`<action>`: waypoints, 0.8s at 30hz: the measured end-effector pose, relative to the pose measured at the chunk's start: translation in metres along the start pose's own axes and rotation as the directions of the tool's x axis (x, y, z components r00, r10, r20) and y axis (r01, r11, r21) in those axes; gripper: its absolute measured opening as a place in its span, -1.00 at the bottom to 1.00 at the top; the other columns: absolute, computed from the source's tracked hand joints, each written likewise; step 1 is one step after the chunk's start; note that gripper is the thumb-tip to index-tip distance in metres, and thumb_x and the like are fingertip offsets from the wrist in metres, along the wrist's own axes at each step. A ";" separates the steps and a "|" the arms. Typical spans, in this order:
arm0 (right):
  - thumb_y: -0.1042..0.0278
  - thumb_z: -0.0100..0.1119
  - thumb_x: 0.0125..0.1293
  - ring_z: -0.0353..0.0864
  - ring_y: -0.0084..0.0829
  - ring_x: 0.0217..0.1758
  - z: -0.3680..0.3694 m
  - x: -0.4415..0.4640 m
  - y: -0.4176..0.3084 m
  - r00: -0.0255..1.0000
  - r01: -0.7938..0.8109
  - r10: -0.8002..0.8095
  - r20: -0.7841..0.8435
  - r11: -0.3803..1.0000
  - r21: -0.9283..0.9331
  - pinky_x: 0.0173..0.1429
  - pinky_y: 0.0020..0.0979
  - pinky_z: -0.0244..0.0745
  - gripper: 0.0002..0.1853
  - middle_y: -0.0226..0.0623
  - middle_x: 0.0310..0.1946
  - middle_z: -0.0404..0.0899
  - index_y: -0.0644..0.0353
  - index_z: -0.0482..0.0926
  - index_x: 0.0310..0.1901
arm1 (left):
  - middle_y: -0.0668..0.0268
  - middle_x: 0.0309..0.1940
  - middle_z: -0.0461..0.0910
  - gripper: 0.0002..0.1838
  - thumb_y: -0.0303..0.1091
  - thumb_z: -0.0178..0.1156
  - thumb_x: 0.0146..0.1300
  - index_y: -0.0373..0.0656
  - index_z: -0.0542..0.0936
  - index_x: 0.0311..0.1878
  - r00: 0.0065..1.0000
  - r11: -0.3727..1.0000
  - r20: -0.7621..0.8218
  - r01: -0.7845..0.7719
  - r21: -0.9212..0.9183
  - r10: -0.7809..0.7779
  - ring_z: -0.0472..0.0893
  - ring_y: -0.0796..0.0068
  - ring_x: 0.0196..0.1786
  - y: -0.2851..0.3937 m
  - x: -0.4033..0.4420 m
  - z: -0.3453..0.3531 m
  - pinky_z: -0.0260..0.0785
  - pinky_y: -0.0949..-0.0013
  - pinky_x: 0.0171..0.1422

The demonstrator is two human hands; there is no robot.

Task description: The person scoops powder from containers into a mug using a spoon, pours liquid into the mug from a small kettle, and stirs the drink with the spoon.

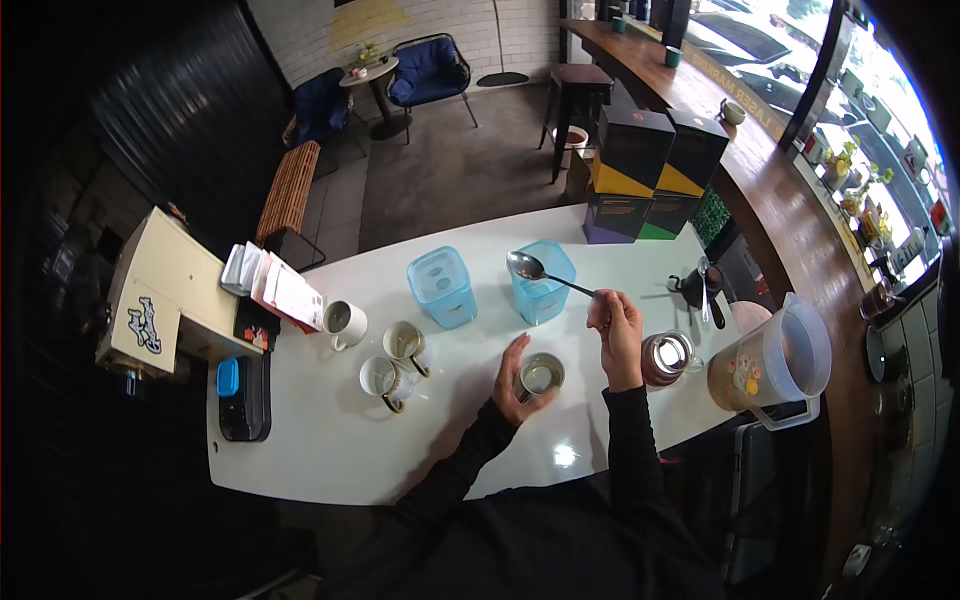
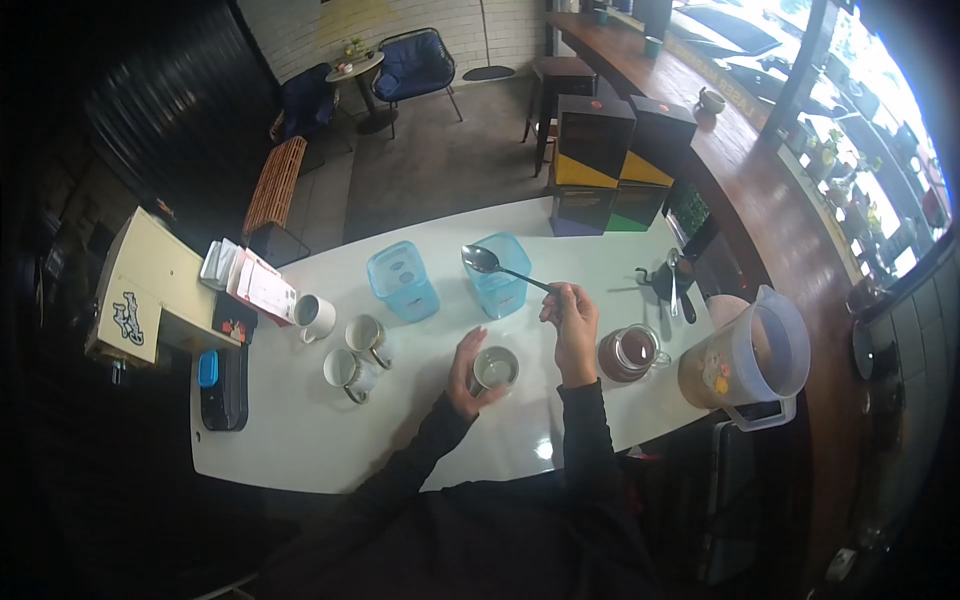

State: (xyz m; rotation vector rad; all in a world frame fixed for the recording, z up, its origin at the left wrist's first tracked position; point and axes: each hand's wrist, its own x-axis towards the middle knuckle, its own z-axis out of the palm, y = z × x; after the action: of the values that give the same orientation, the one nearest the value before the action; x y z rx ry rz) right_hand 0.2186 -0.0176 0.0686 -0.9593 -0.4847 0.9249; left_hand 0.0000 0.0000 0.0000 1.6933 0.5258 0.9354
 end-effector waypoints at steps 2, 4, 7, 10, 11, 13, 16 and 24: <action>0.22 -0.01 0.58 0.56 -0.48 -0.40 0.004 -0.003 -0.012 0.999 0.036 -0.036 0.033 0.999 0.024 -0.21 -0.46 0.49 -0.67 -0.27 -0.39 0.57 0.38 0.56 -0.05 | 0.00 0.49 0.15 0.03 -0.24 0.47 0.11 -0.11 0.03 0.55 0.973 0.981 -0.185 0.107 -0.161 -0.137 0.21 0.06 0.53 -0.014 0.004 -0.007 0.00 -0.10 0.58; 0.22 -0.03 0.59 0.57 -0.49 -0.40 0.004 0.006 -0.012 0.995 0.063 -0.064 0.077 0.998 0.014 -0.23 -0.49 0.51 -0.68 -0.29 -0.38 0.58 0.38 0.56 -0.06 | 0.00 0.48 0.15 0.05 -0.25 0.49 0.09 -0.12 0.03 0.54 0.960 0.978 -0.221 0.140 -0.157 -0.173 0.20 0.04 0.53 -0.017 0.030 -0.024 0.05 -0.10 0.56; 0.23 -0.04 0.60 0.55 -0.53 -0.41 0.007 0.002 -0.034 0.983 0.141 -0.130 0.127 0.986 -0.089 -0.25 -0.52 0.49 -0.67 -0.31 -0.42 0.57 0.38 0.57 -0.07 | -0.04 0.45 0.16 0.17 -0.19 0.55 0.00 -0.10 -0.03 0.56 0.937 0.956 -0.244 0.195 -0.221 -0.248 0.20 -0.05 0.52 -0.013 0.067 -0.036 0.16 -0.13 0.50; 0.28 -0.03 0.59 0.51 -0.58 -0.44 0.007 -0.002 -0.058 0.946 0.305 -0.220 0.238 0.852 -0.426 -0.27 -0.54 0.43 -0.67 -0.36 -0.50 0.52 0.43 0.59 -0.10 | -0.08 0.45 0.14 0.29 -0.13 0.61 -0.09 -0.08 -0.11 0.57 0.986 0.988 -0.157 0.085 0.130 -0.064 0.24 -0.10 0.49 -0.009 0.098 -0.044 0.18 -0.21 0.48; 0.28 -0.03 0.59 0.51 -0.58 -0.44 0.008 -0.004 -0.064 0.947 0.304 -0.222 0.233 0.852 -0.425 -0.27 -0.54 0.43 -0.67 -0.36 -0.50 0.52 0.43 0.59 -0.10 | -0.10 0.45 0.14 0.36 -0.11 0.65 -0.15 -0.07 -0.14 0.57 0.991 0.972 -0.124 0.073 0.225 -0.045 0.26 -0.10 0.48 -0.011 0.108 -0.046 0.19 -0.18 0.49; 0.33 0.01 0.56 0.49 -0.60 -0.44 0.010 -0.010 -0.071 0.933 0.339 -0.208 0.293 0.781 -0.524 -0.29 -0.56 0.41 -0.72 -0.39 -0.51 0.51 0.42 0.58 -0.11 | -0.12 0.44 0.15 0.43 -0.08 0.68 -0.21 -0.07 -0.18 0.58 0.996 0.946 -0.085 0.063 0.317 -0.038 0.28 -0.10 0.47 -0.014 0.129 -0.048 0.19 -0.15 0.50; 0.44 0.12 0.47 0.52 -0.58 -0.45 0.010 -0.022 -0.075 0.933 0.336 -0.173 0.316 0.732 -0.592 -0.30 -0.50 0.43 -0.84 -0.33 -0.49 0.55 0.37 0.61 -0.12 | -0.08 0.38 0.32 0.40 -0.13 0.73 -0.34 -0.09 -0.01 0.55 0.999 0.994 -0.025 0.024 0.104 -0.022 0.38 0.05 0.43 -0.013 0.146 -0.039 0.31 0.13 0.47; 0.65 0.18 0.31 0.50 -0.42 -0.50 0.000 -0.064 -0.073 0.932 0.362 -0.246 0.265 0.627 -0.690 -0.33 -0.41 0.40 -0.91 -0.25 -0.49 0.50 0.34 0.63 -0.19 | 0.10 0.24 0.52 0.08 -0.27 0.71 -0.37 -0.14 0.36 0.34 0.949 0.835 0.135 -0.314 0.453 0.284 0.57 0.08 0.28 -0.001 0.127 -0.029 0.42 0.16 0.42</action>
State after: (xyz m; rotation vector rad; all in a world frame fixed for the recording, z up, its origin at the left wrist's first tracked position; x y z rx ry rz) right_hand 0.2168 -0.0899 0.1332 -1.4809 -1.1736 0.4643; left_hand 0.0525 0.1117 0.0428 2.2907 0.4766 1.0277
